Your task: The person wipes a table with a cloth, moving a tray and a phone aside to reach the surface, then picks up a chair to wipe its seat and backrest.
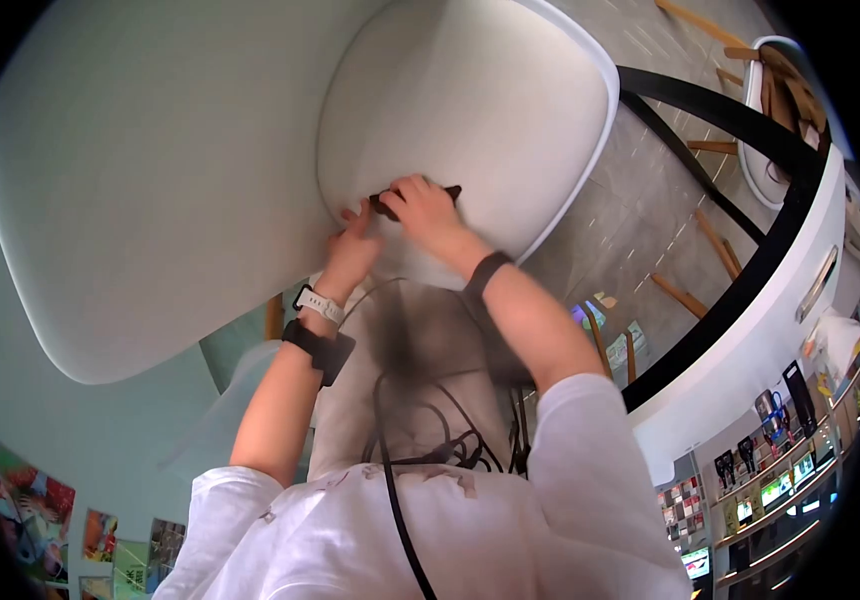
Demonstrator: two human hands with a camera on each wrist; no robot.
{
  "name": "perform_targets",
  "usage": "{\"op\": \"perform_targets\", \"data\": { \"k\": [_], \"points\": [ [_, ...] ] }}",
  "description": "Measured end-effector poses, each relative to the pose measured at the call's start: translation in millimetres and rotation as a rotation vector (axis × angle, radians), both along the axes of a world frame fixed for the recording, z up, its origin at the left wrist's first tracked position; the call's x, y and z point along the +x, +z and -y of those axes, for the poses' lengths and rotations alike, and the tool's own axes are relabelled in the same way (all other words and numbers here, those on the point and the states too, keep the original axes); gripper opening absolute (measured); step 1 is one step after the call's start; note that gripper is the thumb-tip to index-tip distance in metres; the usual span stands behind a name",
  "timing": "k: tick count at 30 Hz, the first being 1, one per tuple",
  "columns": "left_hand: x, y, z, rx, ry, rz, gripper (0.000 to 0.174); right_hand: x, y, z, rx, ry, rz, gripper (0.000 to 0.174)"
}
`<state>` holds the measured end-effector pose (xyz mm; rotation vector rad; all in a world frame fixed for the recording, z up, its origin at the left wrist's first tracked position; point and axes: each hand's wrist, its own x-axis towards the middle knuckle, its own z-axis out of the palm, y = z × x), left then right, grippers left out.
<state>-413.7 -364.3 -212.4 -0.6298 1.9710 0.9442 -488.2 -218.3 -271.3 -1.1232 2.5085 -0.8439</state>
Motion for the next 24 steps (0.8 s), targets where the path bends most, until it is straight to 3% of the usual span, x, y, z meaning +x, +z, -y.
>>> {"op": "perform_targets", "data": {
  "k": [2, 3, 6, 8, 9, 10, 14, 16, 18, 19, 20, 21, 24],
  "points": [
    [0, 7, 1, 0.026, 0.007, 0.011, 0.073, -35, -6, -14, 0.143, 0.229, 0.012, 0.021],
    [2, 7, 0, 0.027, 0.011, 0.018, 0.073, -74, -3, -17, 0.243, -0.002, 0.008, 0.021],
    [3, -2, 1, 0.037, 0.03, -0.043, 0.073, -205, -8, -27, 0.217, -0.526, -0.414, 0.019],
    [10, 1, -1, 0.048, 0.044, -0.041, 0.073, -208, 16, 5, 0.075, -0.789, -0.343, 0.032],
    [6, 5, -1, 0.047, 0.06, -0.024, 0.073, -192, -3, 12, 0.138, -0.765, -0.293, 0.015],
    [-2, 5, -1, 0.044, 0.077, -0.025, 0.073, -154, -8, 24, 0.041, -0.647, -0.247, 0.015],
    [6, -5, 2, 0.085, 0.131, -0.056, 0.073, -7, -8, 45, 0.0, -0.15, 0.097, 0.042],
    [16, -1, 6, 0.175, 0.18, -0.089, 0.073, -33, 4, 33, 0.025, 0.066, 0.081, 0.039],
    [14, 1, 6, 0.18, 0.211, -0.055, 0.073, -96, -18, 31, 0.107, -0.141, -0.149, 0.034],
    [14, 2, 5, 0.182, 0.235, -0.034, 0.073, -144, -8, 30, 0.136, -0.308, -0.102, 0.029],
    [12, 1, 5, 0.177, 0.221, -0.064, 0.073, -178, -4, 29, 0.101, -0.506, -0.242, 0.026],
    [12, 0, 4, 0.174, 0.206, -0.089, 0.073, -198, 8, 34, 0.081, -0.572, -0.257, 0.028],
    [21, 1, 3, 0.167, 0.159, -0.094, 0.074, -134, -16, 55, 0.084, -0.568, -0.222, 0.029]
  ]
}}
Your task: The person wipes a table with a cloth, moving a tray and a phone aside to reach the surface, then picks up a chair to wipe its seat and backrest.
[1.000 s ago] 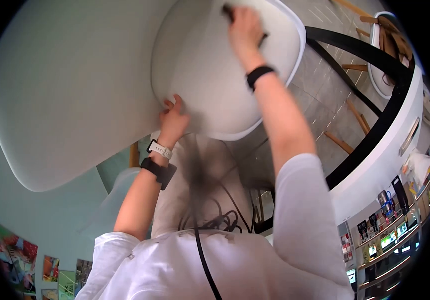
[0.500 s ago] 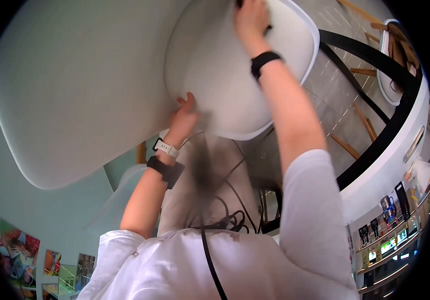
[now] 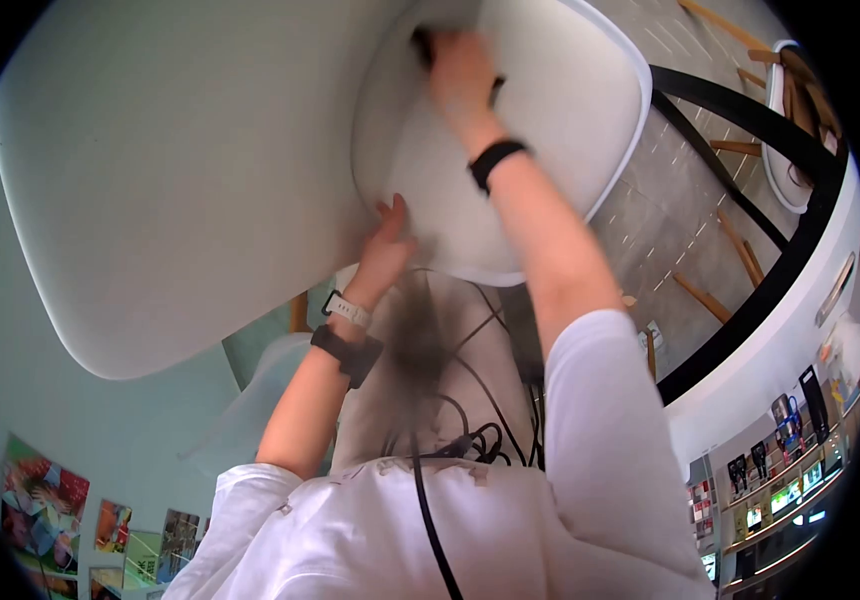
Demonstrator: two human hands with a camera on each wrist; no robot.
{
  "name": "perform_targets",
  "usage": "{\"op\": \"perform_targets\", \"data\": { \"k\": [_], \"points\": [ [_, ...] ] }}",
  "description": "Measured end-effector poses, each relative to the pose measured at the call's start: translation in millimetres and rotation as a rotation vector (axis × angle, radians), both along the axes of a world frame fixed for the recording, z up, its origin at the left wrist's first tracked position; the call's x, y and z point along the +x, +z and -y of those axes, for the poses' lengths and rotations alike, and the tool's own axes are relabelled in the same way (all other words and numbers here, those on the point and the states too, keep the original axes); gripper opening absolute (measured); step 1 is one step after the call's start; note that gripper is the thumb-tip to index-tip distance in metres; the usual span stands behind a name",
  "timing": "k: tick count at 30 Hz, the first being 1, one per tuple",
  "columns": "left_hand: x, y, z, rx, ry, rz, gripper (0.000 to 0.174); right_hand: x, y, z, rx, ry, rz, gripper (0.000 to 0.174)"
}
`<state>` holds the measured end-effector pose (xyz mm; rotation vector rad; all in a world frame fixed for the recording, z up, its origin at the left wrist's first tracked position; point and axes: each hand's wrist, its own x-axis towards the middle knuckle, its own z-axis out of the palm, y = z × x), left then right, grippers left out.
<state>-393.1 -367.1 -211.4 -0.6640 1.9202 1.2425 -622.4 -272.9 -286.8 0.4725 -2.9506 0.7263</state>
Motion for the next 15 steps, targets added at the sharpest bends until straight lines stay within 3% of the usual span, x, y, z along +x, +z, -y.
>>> {"op": "perform_targets", "data": {
  "k": [2, 4, 7, 9, 11, 15],
  "points": [
    [-7, -1, 4, 0.014, 0.006, 0.005, 0.074, 83, -15, 9, 0.006, 0.195, 0.042, 0.03],
    [-12, 3, 6, 0.054, 0.042, 0.043, 0.073, 121, 7, 5, -0.061, 0.4, 0.282, 0.035],
    [-10, 4, 6, 0.081, 0.076, 0.015, 0.073, 60, 3, -6, 0.002, 0.451, 0.15, 0.031],
    [-11, 3, 4, 0.051, 0.062, -0.009, 0.072, -14, 2, -6, 0.029, 0.094, 0.122, 0.026],
    [-2, 4, 1, 0.033, 0.061, -0.014, 0.072, -60, 50, 2, -0.069, -0.161, 0.181, 0.032],
    [1, -6, 2, 0.036, 0.047, -0.054, 0.072, 30, -8, 14, 0.072, 0.169, 0.121, 0.026]
  ]
}}
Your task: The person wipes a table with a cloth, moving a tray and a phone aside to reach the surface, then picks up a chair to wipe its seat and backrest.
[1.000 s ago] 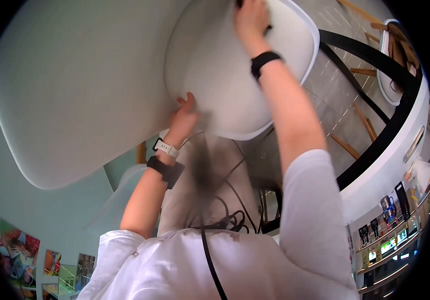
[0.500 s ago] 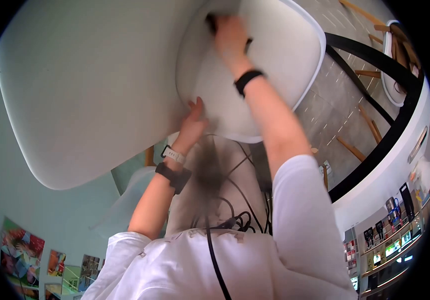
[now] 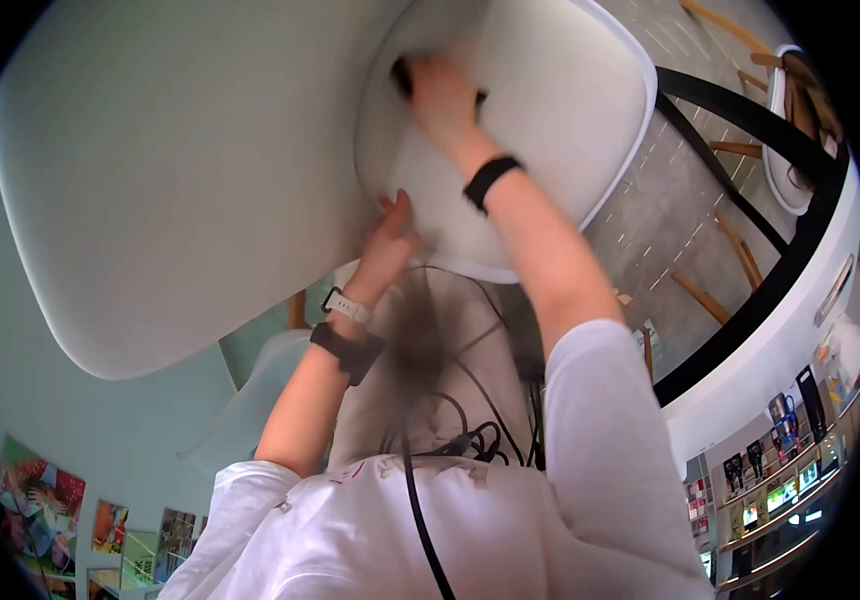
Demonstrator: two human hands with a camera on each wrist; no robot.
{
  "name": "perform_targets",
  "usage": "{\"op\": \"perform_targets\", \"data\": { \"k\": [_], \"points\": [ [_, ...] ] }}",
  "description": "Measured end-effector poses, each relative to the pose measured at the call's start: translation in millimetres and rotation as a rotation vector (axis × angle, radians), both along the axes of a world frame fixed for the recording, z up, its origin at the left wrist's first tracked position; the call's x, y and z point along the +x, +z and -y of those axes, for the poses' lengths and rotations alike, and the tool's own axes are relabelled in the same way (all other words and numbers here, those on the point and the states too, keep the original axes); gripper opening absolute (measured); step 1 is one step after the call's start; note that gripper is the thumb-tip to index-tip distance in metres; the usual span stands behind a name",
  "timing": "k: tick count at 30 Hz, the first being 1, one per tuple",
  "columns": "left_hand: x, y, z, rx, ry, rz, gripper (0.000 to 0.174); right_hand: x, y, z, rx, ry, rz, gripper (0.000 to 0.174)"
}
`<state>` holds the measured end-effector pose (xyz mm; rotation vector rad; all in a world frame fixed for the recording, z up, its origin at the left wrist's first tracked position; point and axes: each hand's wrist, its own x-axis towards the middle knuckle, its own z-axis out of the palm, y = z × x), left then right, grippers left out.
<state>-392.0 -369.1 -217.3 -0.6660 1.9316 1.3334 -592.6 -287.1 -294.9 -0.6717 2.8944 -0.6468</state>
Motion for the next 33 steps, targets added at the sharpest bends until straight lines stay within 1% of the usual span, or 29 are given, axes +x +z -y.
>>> {"op": "perform_targets", "data": {
  "k": [1, 2, 3, 4, 6, 8, 9, 10, 13, 14, 15, 16, 18, 19, 21, 22, 24, 25, 26, 27, 28, 29, 30, 31, 33],
  "points": [
    [1, -2, 1, -0.001, -0.004, -0.016, 0.073, 36, 6, 1, 0.03, 0.092, 0.032, 0.027],
    [-2, -2, 1, 0.012, -0.001, 0.0, 0.073, 62, 13, -3, 0.001, 0.207, 0.129, 0.028],
    [-3, -1, 3, 0.023, -0.001, 0.016, 0.073, 73, 21, -3, -0.03, 0.319, 0.225, 0.03],
    [-1, 0, 4, 0.035, -0.002, 0.041, 0.073, 66, 20, -6, -0.03, 0.329, 0.203, 0.03],
    [2, 0, 5, 0.02, 0.001, 0.029, 0.072, 22, 23, -12, -0.032, 0.342, 0.161, 0.031],
    [0, 0, 2, 0.01, 0.011, 0.026, 0.072, -40, 23, -10, -0.064, 0.002, 0.006, 0.03],
    [-3, 3, 1, 0.005, 0.014, 0.03, 0.073, -63, 31, -6, -0.055, -0.114, 0.047, 0.028],
    [-2, 6, -1, 0.003, 0.012, 0.038, 0.073, -72, 36, -4, -0.041, -0.236, 0.09, 0.027],
    [12, -10, -4, -0.024, 0.097, -0.1, 0.065, 1, 5, 3, -0.026, 0.029, 0.054, 0.025],
    [6, -3, -2, 0.01, 0.141, -0.037, 0.061, 38, 13, 2, -0.092, 0.115, 0.158, 0.026],
    [0, 11, 4, 0.041, 0.181, 0.023, 0.058, 77, 11, -4, -0.134, 0.205, 0.203, 0.028],
    [-8, 23, 8, 0.069, 0.218, 0.085, 0.054, 105, 11, -14, -0.2, 0.292, 0.154, 0.027],
    [-13, 50, 15, -0.012, 0.289, 0.047, 0.047, 120, 43, -28, -0.188, 0.469, 0.373, 0.025],
    [-16, 58, 17, -0.05, 0.322, 0.021, 0.044, 113, 47, -32, -0.192, 0.555, 0.39, 0.024],
    [-18, 63, 19, -0.112, 0.265, -0.001, 0.046, 91, 57, -38, -0.188, 0.716, 0.42, 0.022],
    [-21, 62, 19, -0.14, 0.236, -0.01, 0.047, 69, 58, -37, -0.212, 0.619, 0.31, 0.022],
    [-25, 42, 10, -0.273, 0.115, -0.192, 0.049, -2, 60, -33, -0.245, 0.32, 0.001, 0.024],
    [-23, 32, 4, -0.334, 0.059, -0.281, 0.051, -37, 59, -30, -0.283, 0.22, -0.137, 0.03],
    [-24, 19, 0, -0.368, -0.052, -0.367, 0.063, -72, 59, -29, -0.254, 0.162, -0.277, 0.035],
    [-28, 18, -8, -0.397, -0.105, -0.288, 0.067, -97, 56, -31, -0.171, 0.093, -0.368, 0.03],
    [-36, 23, -14, -0.43, -0.162, -0.21, 0.072, -115, 57, -32, -0.031, 0.082, -0.258, 0.03],
    [-42, 22, -17, -0.471, -0.219, -0.139, 0.077, -119, 62, -36, -0.042, 0.124, -0.097, 0.03],
    [-42, 18, -18, -0.466, -0.267, -0.047, 0.087, -126, 59, -43, -0.088, 0.198, -0.17, 0.03],
    [-41, 17, -20, -0.476, -0.279, -0.042, 0.088, -127, 56, -52, -0.133, 0.274, -0.229, 0.03],
    [-43, 21, -17, -0.501, -0.295, -0.038, 0.089, -123, 65, -82, -0.238, 0.209, -0.177, 0.025]
  ]
}}
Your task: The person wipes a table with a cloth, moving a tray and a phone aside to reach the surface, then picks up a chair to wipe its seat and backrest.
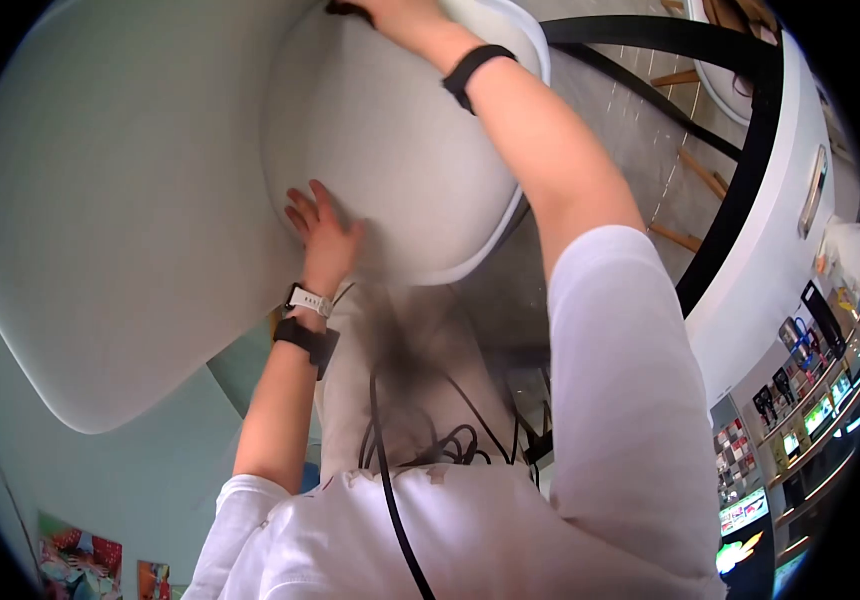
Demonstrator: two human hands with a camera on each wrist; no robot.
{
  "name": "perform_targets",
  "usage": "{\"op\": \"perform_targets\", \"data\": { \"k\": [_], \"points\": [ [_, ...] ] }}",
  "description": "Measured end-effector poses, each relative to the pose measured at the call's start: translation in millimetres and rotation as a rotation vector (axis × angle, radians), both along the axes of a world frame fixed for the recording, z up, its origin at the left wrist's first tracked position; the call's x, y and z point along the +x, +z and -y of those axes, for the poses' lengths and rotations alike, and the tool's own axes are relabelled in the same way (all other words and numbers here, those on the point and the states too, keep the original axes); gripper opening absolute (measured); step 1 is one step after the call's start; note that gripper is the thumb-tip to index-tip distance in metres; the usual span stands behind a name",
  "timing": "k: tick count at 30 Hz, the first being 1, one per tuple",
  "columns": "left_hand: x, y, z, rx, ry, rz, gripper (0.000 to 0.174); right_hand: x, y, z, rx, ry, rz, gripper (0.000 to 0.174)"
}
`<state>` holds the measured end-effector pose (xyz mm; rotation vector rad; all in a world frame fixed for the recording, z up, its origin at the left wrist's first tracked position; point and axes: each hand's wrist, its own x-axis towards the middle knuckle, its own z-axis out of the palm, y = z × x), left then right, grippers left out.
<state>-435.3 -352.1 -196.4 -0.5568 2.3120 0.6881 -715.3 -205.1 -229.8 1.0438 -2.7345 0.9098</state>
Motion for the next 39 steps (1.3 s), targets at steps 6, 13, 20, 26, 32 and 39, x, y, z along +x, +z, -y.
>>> {"op": "perform_targets", "data": {
  "k": [6, 13, 20, 26, 32, 39],
  "points": [
    [3, -6, 17, 0.076, -0.03, 0.1, 0.09, 56, -5, -112, 0.008, -0.311, -0.038, 0.027],
    [-9, -4, 13, 0.046, -0.072, 0.21, 0.092, 231, -31, -161, -0.112, -0.779, 0.246, 0.025],
    [-12, 6, 15, -0.057, -0.121, 0.264, 0.093, 372, 27, -116, -0.019, -0.697, 0.562, 0.028],
    [-19, 10, 17, -0.04, -0.119, 0.283, 0.092, 183, 16, -153, -0.485, -0.744, 0.412, 0.03],
    [-19, 11, 20, -0.095, -0.117, 0.297, 0.092, 81, 6, -111, -0.286, -0.607, -0.043, 0.025],
    [-18, 11, 19, -0.126, -0.11, 0.327, 0.095, 349, 14, -88, -0.114, -0.603, 0.322, 0.024]
  ]
}}
